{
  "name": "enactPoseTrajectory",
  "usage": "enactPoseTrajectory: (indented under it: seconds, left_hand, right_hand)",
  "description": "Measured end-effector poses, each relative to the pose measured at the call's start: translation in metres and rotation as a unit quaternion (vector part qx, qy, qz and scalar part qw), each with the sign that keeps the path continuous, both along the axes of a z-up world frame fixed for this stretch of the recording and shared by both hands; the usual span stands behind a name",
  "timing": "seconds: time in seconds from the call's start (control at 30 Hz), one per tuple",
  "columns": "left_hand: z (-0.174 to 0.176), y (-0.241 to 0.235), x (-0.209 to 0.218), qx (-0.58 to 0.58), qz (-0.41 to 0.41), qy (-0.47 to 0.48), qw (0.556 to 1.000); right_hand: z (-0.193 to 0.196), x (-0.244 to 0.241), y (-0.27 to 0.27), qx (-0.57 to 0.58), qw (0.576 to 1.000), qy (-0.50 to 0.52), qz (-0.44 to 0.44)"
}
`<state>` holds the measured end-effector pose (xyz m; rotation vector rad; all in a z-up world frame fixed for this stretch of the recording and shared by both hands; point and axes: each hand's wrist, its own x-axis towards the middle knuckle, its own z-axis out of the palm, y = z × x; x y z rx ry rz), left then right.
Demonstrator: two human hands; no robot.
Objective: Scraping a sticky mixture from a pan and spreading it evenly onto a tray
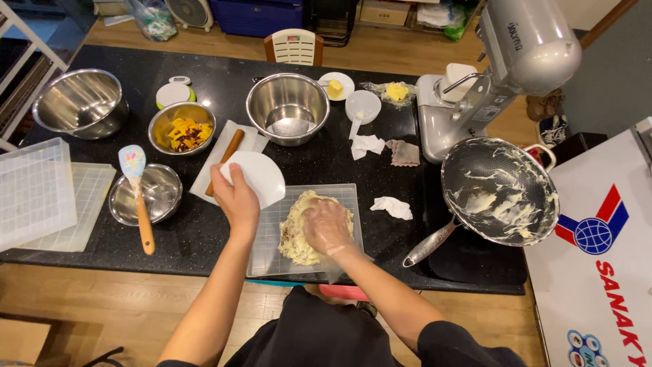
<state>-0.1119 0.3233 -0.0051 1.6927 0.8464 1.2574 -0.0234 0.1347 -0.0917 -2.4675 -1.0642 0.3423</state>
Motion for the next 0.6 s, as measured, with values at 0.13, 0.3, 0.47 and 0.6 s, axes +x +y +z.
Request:
enactPoseTrajectory:
  seconds: [0.13, 0.3, 0.47, 0.6]
  left_hand:
    - [0.039, -0.041, -0.004, -0.275, 0.001, -0.084, 0.958]
    - [-0.037, -0.03, -0.002, -0.427, -0.069, -0.12, 0.894]
    - [-0.011, -0.08, 0.017, -0.423, -0.123, -0.173, 0.881]
    - [-0.021, -0.125, 0.03, -0.402, -0.192, -0.1, 0.89]
  right_hand:
    - [0.022, -0.006, -0.023, -0.134, 0.991, -0.002, 0.022]
    - [0.032, 0.008, -0.033, -0.039, 0.996, 0.036, -0.074]
    - [-0.012, 0.009, -0.046, 0.308, 0.947, 0.048, -0.079]
    - [0.105, -0.028, -0.059, 0.335, 0.926, 0.126, -0.123]
